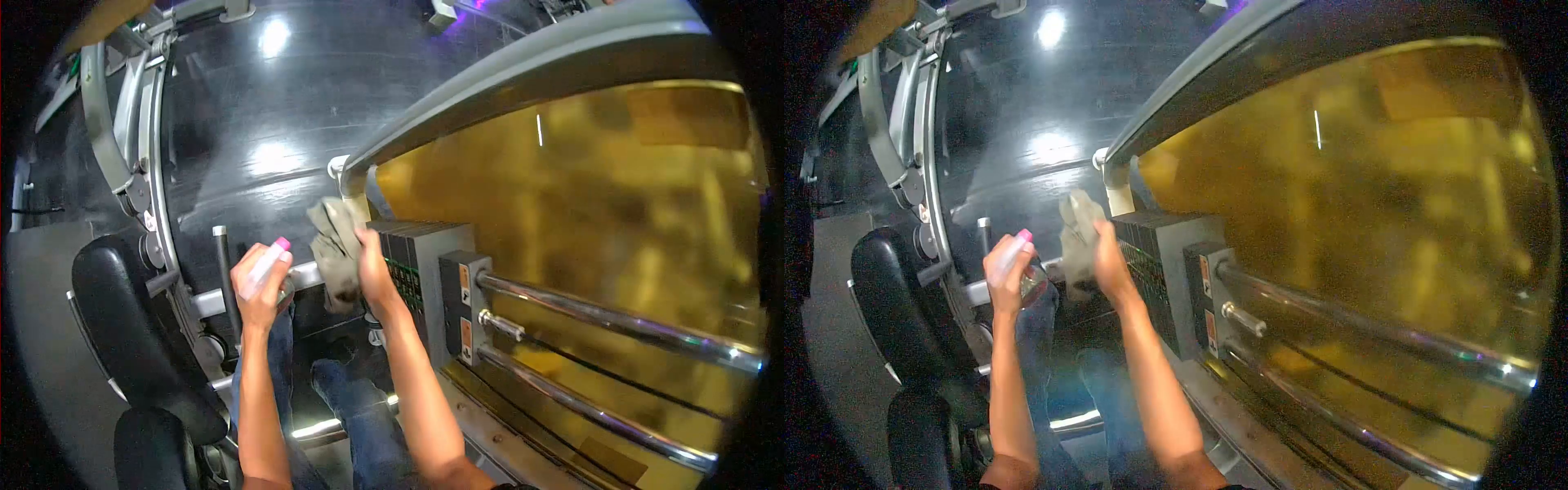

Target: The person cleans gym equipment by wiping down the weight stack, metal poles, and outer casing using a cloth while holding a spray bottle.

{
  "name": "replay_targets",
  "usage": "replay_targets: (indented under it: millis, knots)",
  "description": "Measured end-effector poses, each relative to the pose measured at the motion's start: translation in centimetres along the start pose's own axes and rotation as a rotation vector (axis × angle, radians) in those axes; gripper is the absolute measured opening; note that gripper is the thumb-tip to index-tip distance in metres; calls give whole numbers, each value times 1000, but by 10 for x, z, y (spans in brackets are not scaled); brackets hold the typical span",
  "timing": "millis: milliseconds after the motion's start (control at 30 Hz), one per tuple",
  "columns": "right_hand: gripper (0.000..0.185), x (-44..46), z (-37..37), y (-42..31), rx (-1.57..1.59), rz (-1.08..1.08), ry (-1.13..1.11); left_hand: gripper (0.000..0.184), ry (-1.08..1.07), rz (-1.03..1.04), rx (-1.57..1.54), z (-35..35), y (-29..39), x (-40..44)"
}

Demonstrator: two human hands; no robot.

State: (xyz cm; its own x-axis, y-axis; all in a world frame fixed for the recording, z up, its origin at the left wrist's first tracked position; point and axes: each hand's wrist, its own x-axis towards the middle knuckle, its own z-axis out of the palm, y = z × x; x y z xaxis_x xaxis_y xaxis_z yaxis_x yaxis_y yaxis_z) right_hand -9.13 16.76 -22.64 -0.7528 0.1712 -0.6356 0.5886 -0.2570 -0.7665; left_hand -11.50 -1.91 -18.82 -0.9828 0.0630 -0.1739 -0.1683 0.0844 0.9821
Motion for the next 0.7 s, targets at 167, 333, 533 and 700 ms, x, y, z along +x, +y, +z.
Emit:
replay_targets:
  millis: [167,333,533,700]
  knots:
    - [63,-127,-39,-25,210,117,50,14,-161,158,64,7,55,-31]
    - [53,-223,-49,-42,12,-116,158,17,-245,380,140,8,114,-85]
    - [37,-341,-66,-71,441,-64,150,19,-288,445,193,3,195,-167]
    - [41,-405,-80,-69,892,-219,83,16,-304,482,85,9,251,-229]
